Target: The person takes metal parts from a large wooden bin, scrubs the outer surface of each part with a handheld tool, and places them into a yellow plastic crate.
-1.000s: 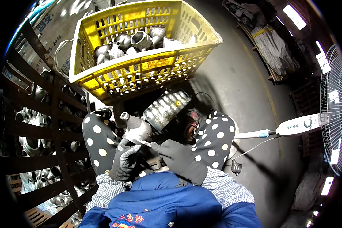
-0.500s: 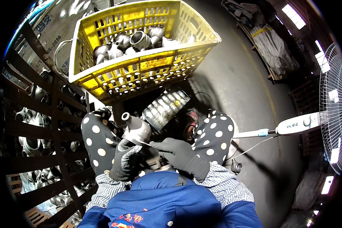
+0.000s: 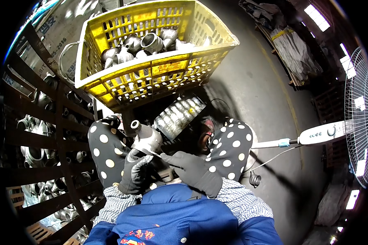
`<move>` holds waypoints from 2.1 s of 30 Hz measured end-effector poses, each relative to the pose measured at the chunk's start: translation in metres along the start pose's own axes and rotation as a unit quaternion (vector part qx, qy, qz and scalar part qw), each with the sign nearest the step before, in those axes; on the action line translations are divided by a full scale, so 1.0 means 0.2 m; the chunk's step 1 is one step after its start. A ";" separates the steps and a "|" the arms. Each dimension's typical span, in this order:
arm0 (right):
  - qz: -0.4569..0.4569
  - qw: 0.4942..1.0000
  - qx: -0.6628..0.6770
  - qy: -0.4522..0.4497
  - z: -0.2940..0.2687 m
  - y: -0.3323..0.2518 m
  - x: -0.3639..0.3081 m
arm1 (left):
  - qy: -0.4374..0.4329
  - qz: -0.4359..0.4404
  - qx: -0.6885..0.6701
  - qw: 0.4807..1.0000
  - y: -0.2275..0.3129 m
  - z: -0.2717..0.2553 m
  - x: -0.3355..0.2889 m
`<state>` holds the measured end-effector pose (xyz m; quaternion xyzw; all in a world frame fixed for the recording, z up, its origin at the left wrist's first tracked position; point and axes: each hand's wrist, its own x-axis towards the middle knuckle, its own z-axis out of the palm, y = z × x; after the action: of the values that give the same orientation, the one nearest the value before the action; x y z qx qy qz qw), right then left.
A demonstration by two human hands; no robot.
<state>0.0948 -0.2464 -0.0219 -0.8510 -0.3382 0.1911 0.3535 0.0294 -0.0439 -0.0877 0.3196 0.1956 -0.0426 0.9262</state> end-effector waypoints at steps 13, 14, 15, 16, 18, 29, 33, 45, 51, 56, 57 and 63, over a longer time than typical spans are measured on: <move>0.024 0.997 0.071 -0.004 -0.07 0.00 0.03 | -0.007 0.021 0.023 0.999 -0.02 0.00 0.00; 0.018 0.999 0.040 0.015 -0.06 0.00 0.03 | -0.012 0.018 0.018 1.000 -0.02 0.00 0.01; 0.011 0.999 0.009 0.033 -0.04 0.01 0.02 | -0.016 0.016 0.013 1.000 -0.02 0.00 0.01; 0.004 0.998 -0.022 0.050 -0.02 0.01 0.02 | -0.015 0.017 0.016 1.000 -0.02 0.00 0.01; 0.001 0.999 -0.033 0.024 -0.01 -0.01 0.01 | -0.010 0.020 0.021 1.000 -0.02 0.00 0.01; 0.023 0.996 0.078 -0.033 -0.04 0.00 0.02 | -0.008 0.011 0.032 0.999 -0.01 0.02 0.00; 0.095 0.953 0.280 -0.069 -0.06 0.03 0.02 | -0.027 0.009 0.000 1.000 -0.03 -0.02 0.00; 0.063 0.969 0.239 0.017 0.02 -0.05 0.11 | -0.070 -0.040 0.026 0.996 0.00 0.01 0.02; 0.092 0.991 0.035 -0.091 0.00 -0.06 0.06 | -0.110 -0.031 -0.031 0.993 -0.03 -0.07 0.02; 0.072 0.989 0.126 0.010 0.00 -0.03 0.03 | -0.067 -0.031 0.009 0.997 0.03 0.05 0.00; 0.062 0.989 0.137 0.008 0.01 -0.03 0.04 | -0.074 -0.032 0.013 0.997 0.01 0.03 0.01; 0.066 0.974 0.202 -0.083 0.08 -0.02 0.05 | -0.087 -0.053 -0.038 0.994 -0.02 -0.06 0.03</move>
<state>0.0913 -0.2297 -0.0296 -0.7633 -0.2639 0.3483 0.4758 0.0296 -0.0398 -0.1000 0.2684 0.1323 -0.1116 0.9476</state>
